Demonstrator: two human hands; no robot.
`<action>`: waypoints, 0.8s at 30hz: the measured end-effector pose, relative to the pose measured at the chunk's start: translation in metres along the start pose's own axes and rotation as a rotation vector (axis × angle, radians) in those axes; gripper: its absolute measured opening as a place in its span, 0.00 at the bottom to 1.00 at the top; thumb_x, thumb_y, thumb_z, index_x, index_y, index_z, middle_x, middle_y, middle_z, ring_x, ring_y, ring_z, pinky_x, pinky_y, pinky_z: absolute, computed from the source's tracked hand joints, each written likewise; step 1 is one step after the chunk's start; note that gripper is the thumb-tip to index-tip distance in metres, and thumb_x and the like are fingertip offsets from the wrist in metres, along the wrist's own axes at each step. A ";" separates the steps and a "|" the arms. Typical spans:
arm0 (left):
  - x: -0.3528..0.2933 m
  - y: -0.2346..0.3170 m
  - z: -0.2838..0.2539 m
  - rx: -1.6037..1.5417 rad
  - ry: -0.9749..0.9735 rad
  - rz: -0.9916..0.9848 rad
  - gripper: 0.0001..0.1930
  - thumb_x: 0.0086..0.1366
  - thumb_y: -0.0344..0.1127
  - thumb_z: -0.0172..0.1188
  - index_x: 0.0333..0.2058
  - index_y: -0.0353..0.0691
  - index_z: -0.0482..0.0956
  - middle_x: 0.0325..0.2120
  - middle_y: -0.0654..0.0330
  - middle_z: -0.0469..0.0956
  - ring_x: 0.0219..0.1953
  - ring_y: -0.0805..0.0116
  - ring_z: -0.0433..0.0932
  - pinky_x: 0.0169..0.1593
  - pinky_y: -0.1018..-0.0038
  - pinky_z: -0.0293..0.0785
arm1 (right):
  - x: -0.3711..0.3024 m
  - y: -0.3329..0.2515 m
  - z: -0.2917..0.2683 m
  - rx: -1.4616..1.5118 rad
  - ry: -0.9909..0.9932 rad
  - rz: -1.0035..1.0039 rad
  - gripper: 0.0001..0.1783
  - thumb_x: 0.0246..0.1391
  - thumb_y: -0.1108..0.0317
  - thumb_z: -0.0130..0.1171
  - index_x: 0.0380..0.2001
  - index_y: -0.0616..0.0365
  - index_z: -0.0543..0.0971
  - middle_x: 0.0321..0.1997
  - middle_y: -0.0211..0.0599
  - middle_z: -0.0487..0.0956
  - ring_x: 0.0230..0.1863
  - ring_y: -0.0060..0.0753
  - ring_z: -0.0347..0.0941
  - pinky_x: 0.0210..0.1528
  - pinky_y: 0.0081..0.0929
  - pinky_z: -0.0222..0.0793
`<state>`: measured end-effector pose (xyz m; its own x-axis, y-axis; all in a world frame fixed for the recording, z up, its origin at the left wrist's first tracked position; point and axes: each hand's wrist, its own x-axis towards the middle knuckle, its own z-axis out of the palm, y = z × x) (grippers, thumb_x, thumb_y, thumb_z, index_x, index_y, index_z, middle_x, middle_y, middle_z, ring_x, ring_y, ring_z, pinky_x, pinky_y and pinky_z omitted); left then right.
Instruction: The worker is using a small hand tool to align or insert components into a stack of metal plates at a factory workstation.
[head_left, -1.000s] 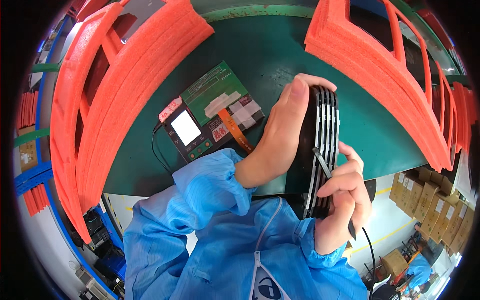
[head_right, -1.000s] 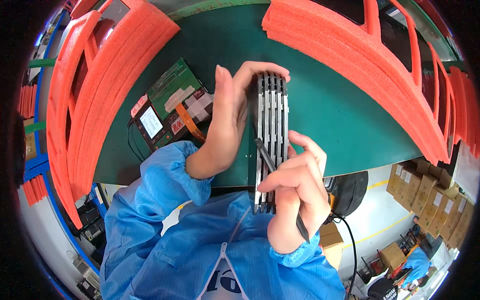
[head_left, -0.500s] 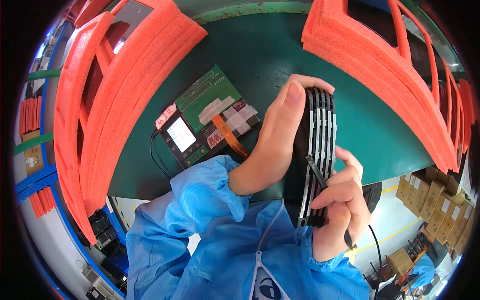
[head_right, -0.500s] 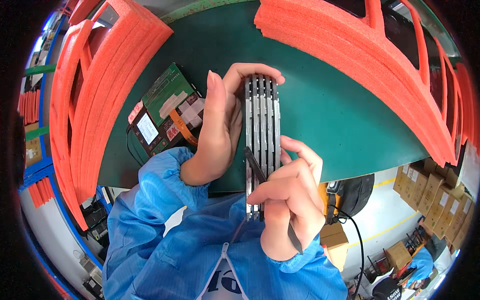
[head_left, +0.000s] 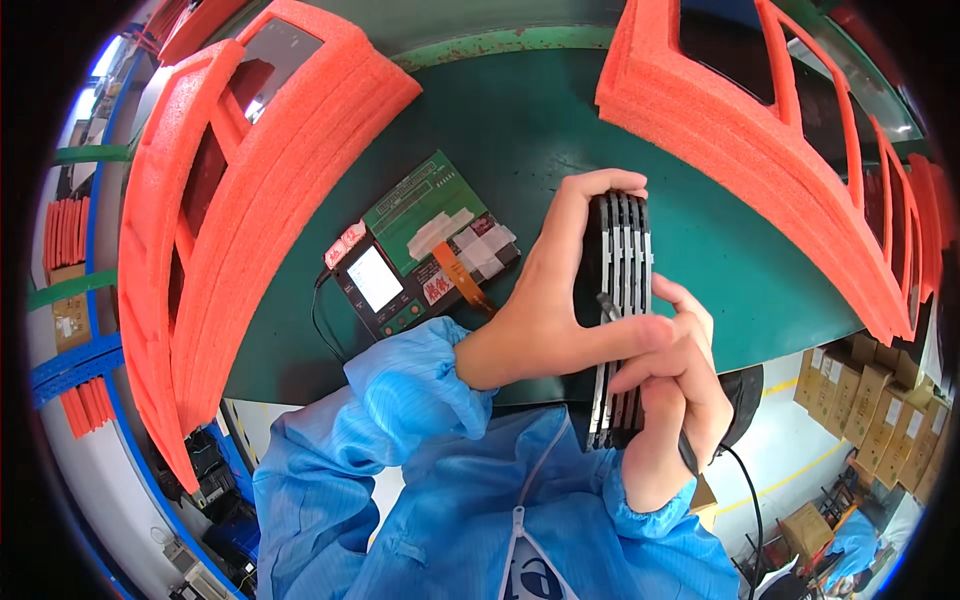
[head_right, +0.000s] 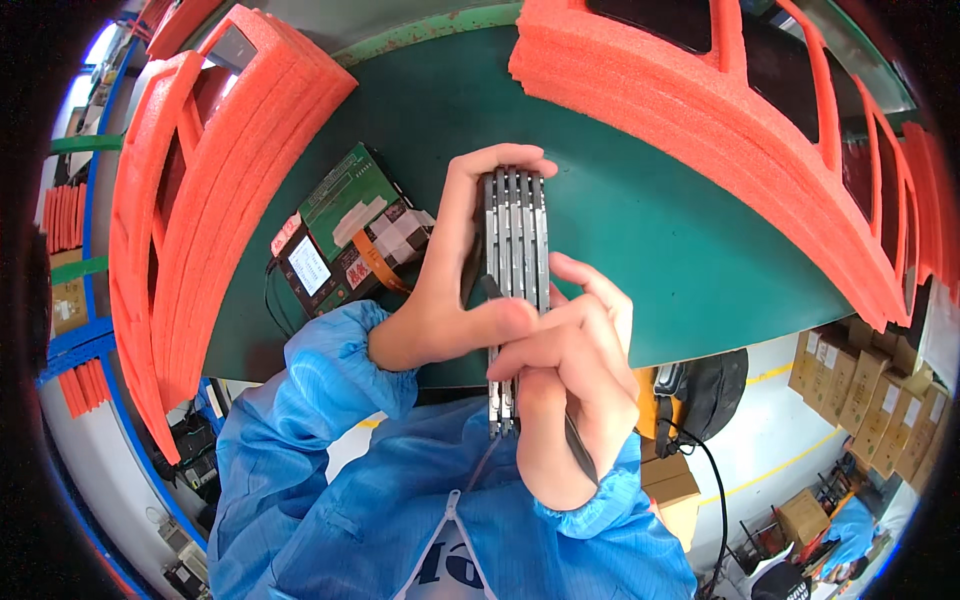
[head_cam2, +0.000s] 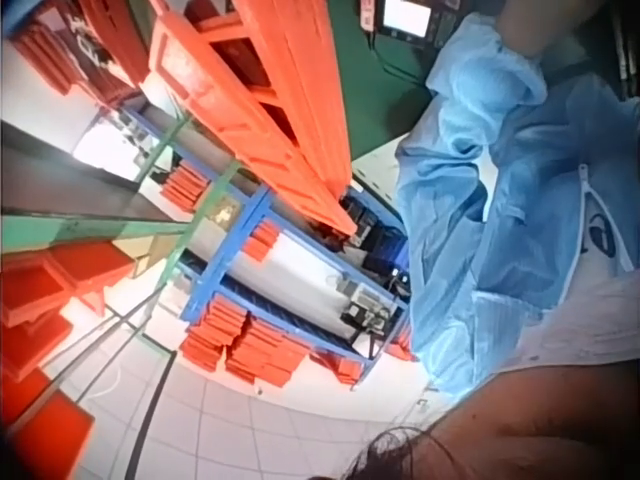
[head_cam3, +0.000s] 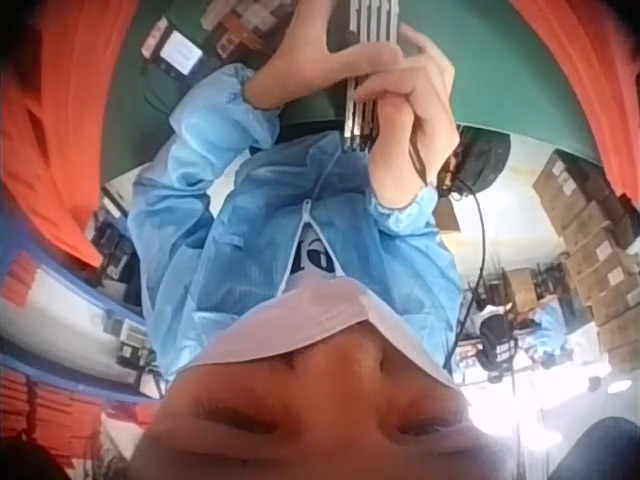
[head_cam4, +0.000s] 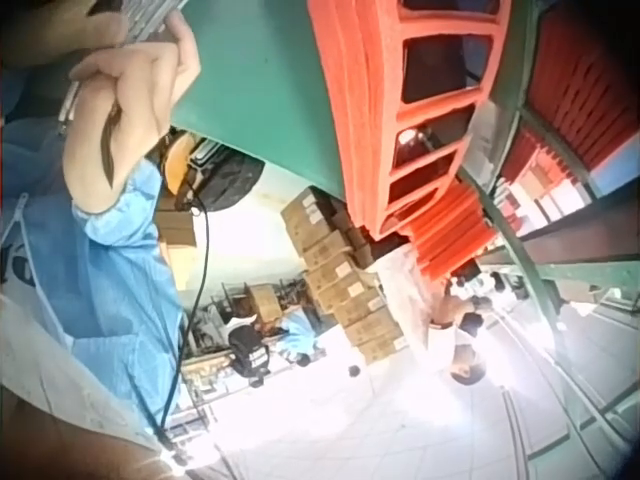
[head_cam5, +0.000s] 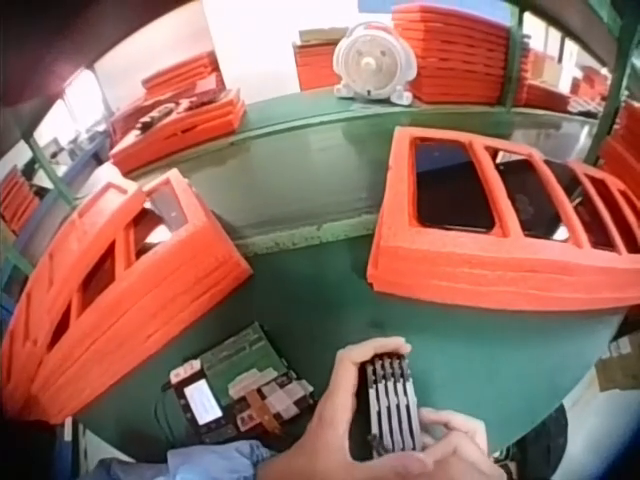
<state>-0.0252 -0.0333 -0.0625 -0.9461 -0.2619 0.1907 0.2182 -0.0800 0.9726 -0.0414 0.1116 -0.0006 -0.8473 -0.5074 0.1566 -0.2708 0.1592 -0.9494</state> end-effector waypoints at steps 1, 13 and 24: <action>0.000 0.000 -0.001 0.009 -0.013 -0.012 0.48 0.58 0.63 0.65 0.64 0.36 0.55 0.56 0.55 0.63 0.51 0.71 0.65 0.55 0.74 0.64 | 0.001 0.001 0.000 0.001 0.002 -0.003 0.13 0.39 0.85 0.45 0.22 0.61 0.79 0.25 0.39 0.75 0.52 0.51 0.70 0.64 0.52 0.64; 0.006 0.012 0.001 -0.087 0.064 -0.185 0.26 0.63 0.33 0.63 0.58 0.38 0.65 0.51 0.60 0.69 0.47 0.77 0.68 0.51 0.79 0.66 | -0.006 0.015 0.014 0.550 0.292 0.034 0.11 0.57 0.80 0.43 0.25 0.63 0.75 0.29 0.39 0.74 0.52 0.52 0.74 0.59 0.45 0.70; 0.007 0.010 0.005 -0.099 0.096 -0.184 0.20 0.64 0.30 0.62 0.53 0.38 0.70 0.47 0.64 0.72 0.41 0.80 0.71 0.47 0.81 0.69 | -0.009 0.054 -0.054 0.056 0.289 0.247 0.11 0.66 0.67 0.54 0.44 0.65 0.76 0.36 0.42 0.78 0.49 0.36 0.78 0.55 0.31 0.73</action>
<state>-0.0309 -0.0313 -0.0504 -0.9459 -0.3244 -0.0065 0.0713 -0.2273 0.9712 -0.0737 0.1706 -0.0388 -0.9799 -0.1990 -0.0163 -0.0235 0.1961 -0.9803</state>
